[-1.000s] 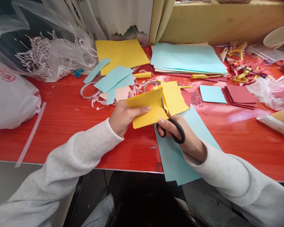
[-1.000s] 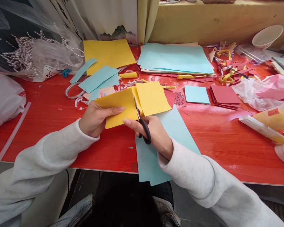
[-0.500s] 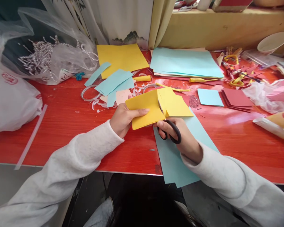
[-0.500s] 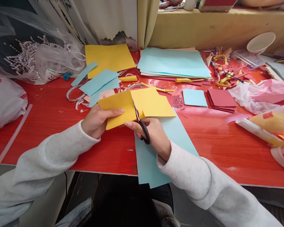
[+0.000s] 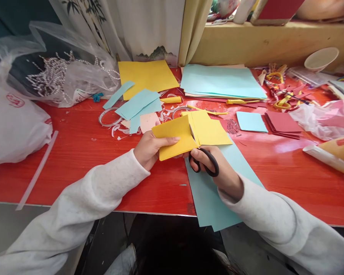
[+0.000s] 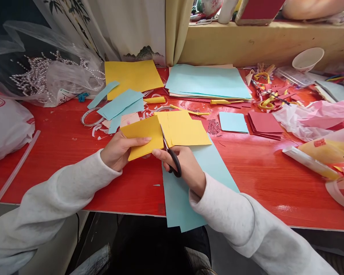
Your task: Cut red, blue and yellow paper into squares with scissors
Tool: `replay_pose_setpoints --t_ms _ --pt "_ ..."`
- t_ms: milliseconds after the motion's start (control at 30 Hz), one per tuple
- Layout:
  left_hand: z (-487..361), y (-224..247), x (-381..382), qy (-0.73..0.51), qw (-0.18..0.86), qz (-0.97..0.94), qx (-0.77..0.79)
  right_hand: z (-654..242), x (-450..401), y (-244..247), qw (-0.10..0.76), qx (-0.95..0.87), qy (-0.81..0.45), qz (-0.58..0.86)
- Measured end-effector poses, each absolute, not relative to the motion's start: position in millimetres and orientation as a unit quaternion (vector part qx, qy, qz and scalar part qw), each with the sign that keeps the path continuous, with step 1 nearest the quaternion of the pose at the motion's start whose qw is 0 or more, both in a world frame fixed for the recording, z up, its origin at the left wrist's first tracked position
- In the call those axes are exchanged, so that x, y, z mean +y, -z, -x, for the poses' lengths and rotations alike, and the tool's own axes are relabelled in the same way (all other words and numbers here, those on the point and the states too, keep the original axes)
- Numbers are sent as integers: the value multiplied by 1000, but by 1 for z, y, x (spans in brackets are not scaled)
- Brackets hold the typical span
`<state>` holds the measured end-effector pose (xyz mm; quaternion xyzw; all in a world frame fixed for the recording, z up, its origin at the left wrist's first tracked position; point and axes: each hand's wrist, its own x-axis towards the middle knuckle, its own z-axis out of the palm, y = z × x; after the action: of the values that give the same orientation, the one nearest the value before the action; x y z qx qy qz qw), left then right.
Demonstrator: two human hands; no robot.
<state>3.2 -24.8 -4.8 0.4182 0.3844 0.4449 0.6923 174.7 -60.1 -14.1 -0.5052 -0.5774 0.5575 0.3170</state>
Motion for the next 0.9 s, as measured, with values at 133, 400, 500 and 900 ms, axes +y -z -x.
replay_pose_setpoints --t_ms 133,400,500,900 --pt "-4 3 -25 -434 703 -409 387 -175 -60 17 320 -567 -560 512" --pt "-3 2 -24 -418 715 -390 403 -172 -59 14 320 -566 -547 527" --pt "-3 2 -23 -415 720 -372 413 -172 -59 12 318 -569 -538 534" --pt "-3 5 -26 -439 688 -431 385 -176 -59 13 336 -604 -566 450"
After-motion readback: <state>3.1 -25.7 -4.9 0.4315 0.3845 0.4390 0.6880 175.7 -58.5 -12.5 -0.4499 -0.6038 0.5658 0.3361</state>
